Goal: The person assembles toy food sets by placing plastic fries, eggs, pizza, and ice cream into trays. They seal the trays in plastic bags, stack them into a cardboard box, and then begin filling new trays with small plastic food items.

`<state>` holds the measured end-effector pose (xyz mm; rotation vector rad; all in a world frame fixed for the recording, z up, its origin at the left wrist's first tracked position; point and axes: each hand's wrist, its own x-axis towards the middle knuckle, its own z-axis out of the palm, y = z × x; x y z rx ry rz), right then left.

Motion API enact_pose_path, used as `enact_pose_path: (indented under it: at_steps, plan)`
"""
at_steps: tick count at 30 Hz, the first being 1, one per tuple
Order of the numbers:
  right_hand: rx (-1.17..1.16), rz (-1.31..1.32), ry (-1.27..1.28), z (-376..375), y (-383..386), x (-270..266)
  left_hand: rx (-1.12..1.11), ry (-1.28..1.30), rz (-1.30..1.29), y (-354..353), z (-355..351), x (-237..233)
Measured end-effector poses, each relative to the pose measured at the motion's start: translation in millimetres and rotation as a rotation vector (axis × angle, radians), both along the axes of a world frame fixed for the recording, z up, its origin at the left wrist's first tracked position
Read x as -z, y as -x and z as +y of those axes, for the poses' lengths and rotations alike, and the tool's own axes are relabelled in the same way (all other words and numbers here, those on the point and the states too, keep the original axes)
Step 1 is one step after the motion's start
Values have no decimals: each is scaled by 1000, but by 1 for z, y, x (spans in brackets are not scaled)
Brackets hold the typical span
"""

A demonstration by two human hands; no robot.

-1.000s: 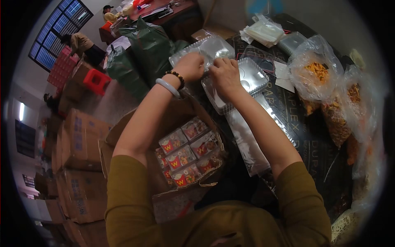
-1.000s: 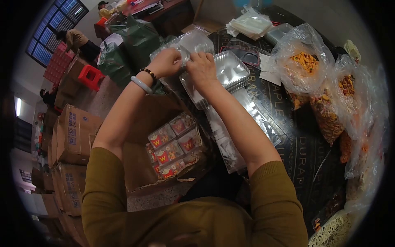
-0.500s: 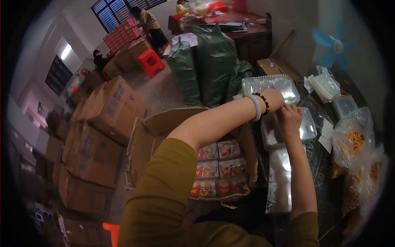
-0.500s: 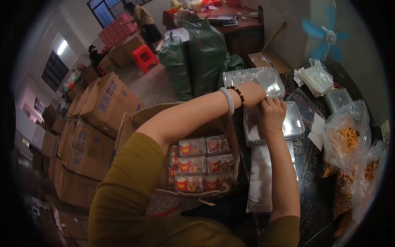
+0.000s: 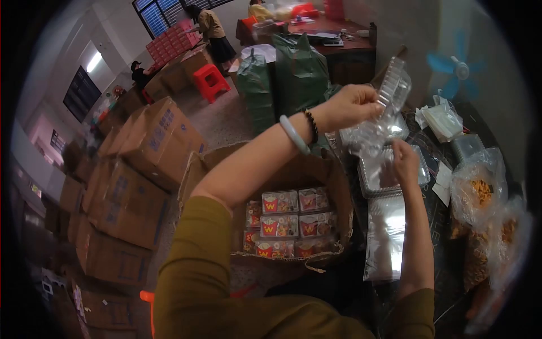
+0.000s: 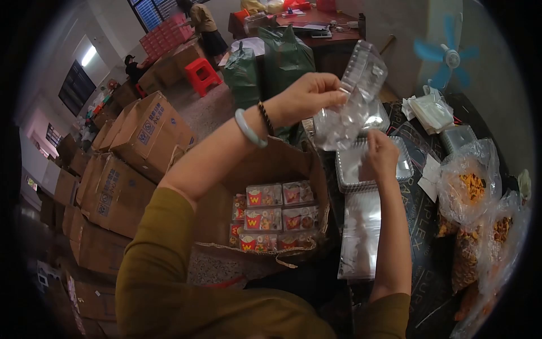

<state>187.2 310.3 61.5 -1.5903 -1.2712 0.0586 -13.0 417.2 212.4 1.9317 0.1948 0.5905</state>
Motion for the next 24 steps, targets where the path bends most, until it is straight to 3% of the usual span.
enact_pose_path:
  at_steps: [2, 4, 7, 9, 10, 11, 12, 13, 14, 17, 20, 24]
  plan:
    - [-162, 1018, 48, -26, -12, -4, 124, 478, -115, 13, -34, 27]
    - [-600, 1264, -165, -81, -1, -17, 231, 718, -126, 21, -71, 46]
    - [-448, 1327, -142, -165, -5, -9, 381, 948, -213, 13, -117, 84]
    - [-272, 1542, -238, -221, 4, -15, 286, 1003, -163, 0, -152, 110]
    - [-302, 1563, -287, -248, 8, -15, 240, 975, -165, -8, -174, 115]
    - [-327, 1581, -332, -277, 11, -18, 33, 781, -272, -16, -205, 120]
    - [-354, 1431, -302, -298, 17, -21, -143, 334, -264, -17, -230, 123]
    - [-341, 1326, -285, -313, 24, -22, -339, -135, -457, -22, -256, 130]
    - [-304, 1263, -273, -328, 32, -22, -254, -217, -540, -27, -281, 134]
    - [-181, 1153, -259, -358, 55, -15, -48, 55, -637, -38, -349, 138]
    - [-107, 1103, -236, -371, 80, -1, -99, 241, -582, -39, -383, 145]
    - [-54, 1082, -214, -379, 94, 5, -142, 231, -578, -39, -398, 150]
